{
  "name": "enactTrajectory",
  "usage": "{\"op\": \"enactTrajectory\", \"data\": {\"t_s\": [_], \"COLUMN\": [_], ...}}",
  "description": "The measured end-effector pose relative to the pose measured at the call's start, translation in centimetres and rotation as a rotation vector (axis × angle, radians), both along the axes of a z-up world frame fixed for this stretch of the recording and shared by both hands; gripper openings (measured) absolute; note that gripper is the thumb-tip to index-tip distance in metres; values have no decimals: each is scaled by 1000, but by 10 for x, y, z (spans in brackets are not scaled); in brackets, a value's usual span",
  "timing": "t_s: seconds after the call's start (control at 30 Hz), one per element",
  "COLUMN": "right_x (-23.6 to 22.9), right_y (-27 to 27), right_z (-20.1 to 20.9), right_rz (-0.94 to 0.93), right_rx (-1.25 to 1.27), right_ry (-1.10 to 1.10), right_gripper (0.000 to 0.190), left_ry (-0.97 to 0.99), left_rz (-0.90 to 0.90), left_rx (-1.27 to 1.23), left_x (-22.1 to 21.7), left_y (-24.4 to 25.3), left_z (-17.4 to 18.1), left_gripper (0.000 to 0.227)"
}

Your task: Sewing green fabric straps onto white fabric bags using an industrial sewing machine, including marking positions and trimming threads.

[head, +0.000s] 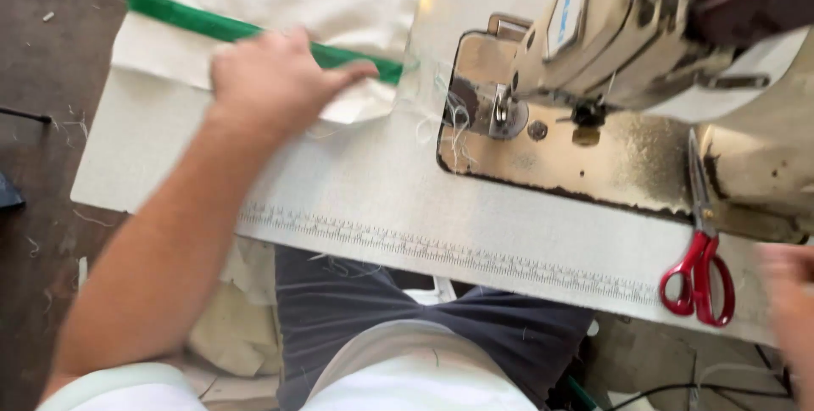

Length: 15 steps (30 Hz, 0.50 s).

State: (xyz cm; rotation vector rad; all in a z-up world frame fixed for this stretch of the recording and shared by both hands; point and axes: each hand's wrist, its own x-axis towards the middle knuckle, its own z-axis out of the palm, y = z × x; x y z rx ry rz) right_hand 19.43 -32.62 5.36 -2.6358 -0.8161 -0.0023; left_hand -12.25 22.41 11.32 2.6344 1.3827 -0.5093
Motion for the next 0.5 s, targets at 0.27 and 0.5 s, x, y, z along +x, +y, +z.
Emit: {"op": "enactTrajectory", "data": {"t_s": [0.27,0.5], "right_x": [-97,-62], "right_y": [65,24], "right_z": [36,0], "right_rz": [-182,-251], "right_rx": [-374,-371], "right_ry": [132,273], "right_gripper": [55,45], "left_ry": [-193,-519], "left_rz": [-207,-512], "left_rx": [-12,129], "left_x": [-58,-51], "left_y": [-36,-77], "left_z": [-48,-74], "left_gripper": [112,74]}}
